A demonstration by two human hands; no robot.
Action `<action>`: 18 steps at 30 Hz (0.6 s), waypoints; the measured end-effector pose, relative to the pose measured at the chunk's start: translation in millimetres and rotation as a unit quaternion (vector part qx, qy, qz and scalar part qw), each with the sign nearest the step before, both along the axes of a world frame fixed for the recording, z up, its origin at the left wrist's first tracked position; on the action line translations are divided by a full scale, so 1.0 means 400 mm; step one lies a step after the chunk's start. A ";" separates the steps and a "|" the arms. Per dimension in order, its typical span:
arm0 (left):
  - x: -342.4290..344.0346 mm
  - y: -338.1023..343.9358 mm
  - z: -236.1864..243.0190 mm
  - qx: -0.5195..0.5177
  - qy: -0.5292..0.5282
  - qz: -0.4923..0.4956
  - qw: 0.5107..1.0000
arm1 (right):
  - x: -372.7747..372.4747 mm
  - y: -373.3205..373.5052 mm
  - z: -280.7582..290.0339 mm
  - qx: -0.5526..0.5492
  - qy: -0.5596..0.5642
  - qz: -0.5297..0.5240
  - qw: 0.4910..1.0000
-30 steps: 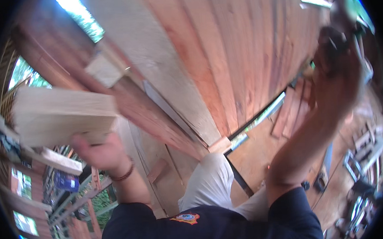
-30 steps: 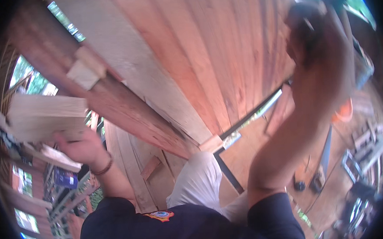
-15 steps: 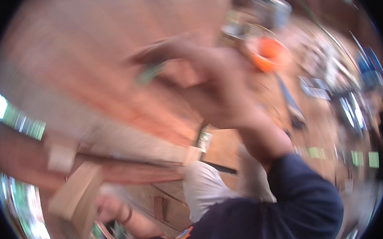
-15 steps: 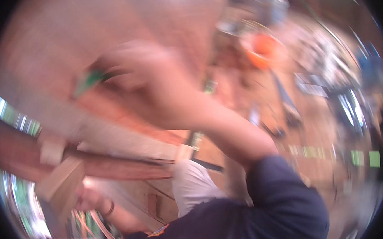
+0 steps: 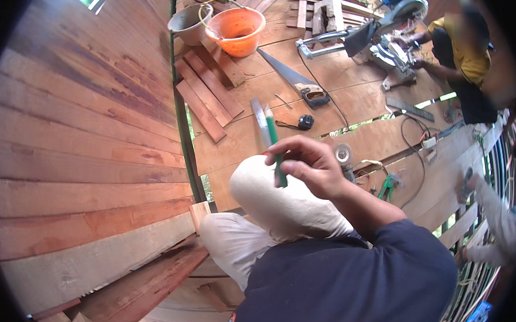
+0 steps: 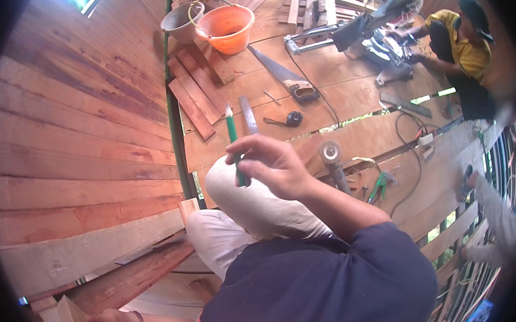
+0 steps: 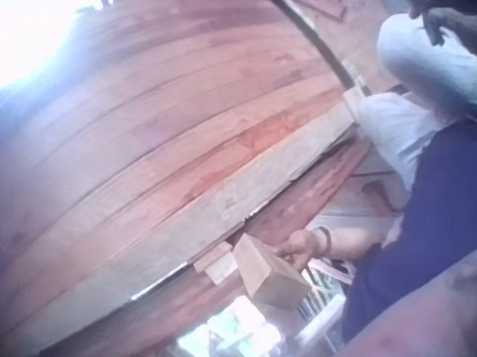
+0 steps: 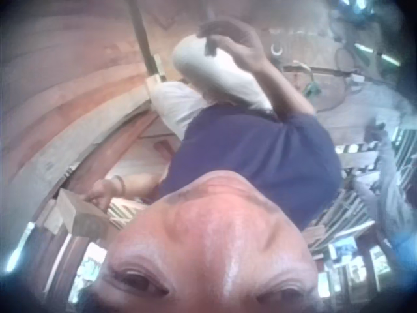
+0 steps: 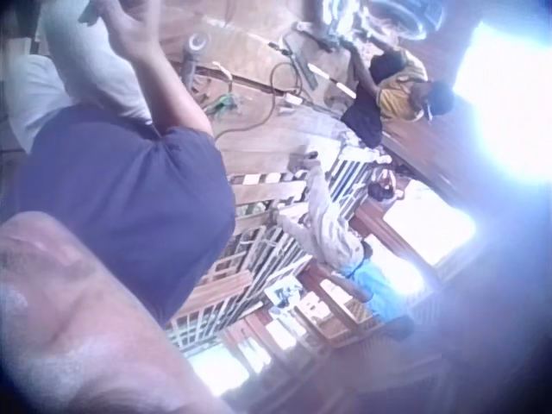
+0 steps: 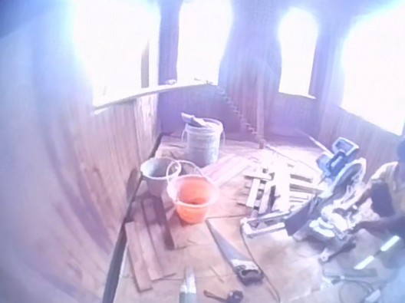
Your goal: The person measures and marks wooden planks using a ruler and pencil, then fits them into a curved wooden wall structure. They repeatedly check alignment and make adjustments to ensure a snug fit.
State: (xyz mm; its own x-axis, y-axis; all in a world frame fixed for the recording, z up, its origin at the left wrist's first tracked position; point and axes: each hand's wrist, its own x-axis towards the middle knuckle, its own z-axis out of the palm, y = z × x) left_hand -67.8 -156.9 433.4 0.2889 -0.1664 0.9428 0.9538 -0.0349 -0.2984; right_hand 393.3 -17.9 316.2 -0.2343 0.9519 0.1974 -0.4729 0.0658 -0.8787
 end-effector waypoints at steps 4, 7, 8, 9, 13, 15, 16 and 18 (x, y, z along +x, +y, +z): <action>-0.008 -0.053 0.012 -0.022 0.031 0.000 0.999 | 0.011 0.009 0.146 0.096 0.079 -0.042 0.991; 0.030 0.003 0.020 -0.028 0.022 -0.024 0.999 | 0.042 -0.037 0.257 0.289 0.085 -0.083 0.950; 0.045 0.011 0.023 -0.028 0.031 -0.030 0.999 | 0.047 -0.017 0.281 0.387 0.102 -0.041 0.915; 0.048 0.004 0.025 -0.027 0.036 -0.021 0.999 | 0.059 0.004 0.309 0.478 0.126 0.011 0.869; 0.040 -0.032 0.028 -0.023 0.040 0.052 0.998 | 0.046 -0.018 0.374 0.523 0.084 0.039 0.847; 0.051 -0.028 0.031 -0.020 0.043 0.065 0.997 | 0.040 -0.031 0.403 0.521 0.054 0.038 0.851; 0.055 -0.031 0.036 -0.020 0.047 0.071 0.996 | 0.034 -0.030 0.407 0.519 0.040 0.038 0.853; 0.065 -0.008 0.052 -0.011 0.052 0.050 0.997 | -0.004 -0.022 0.424 0.570 0.163 -0.009 0.805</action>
State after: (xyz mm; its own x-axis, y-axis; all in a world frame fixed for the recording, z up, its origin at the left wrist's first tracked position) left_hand -41.6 -160.0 454.0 0.4003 -0.1110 0.9096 0.9164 0.0506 -0.3971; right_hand 391.6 -26.5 485.6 0.0184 0.1103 0.9937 -0.6556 0.7518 -0.0713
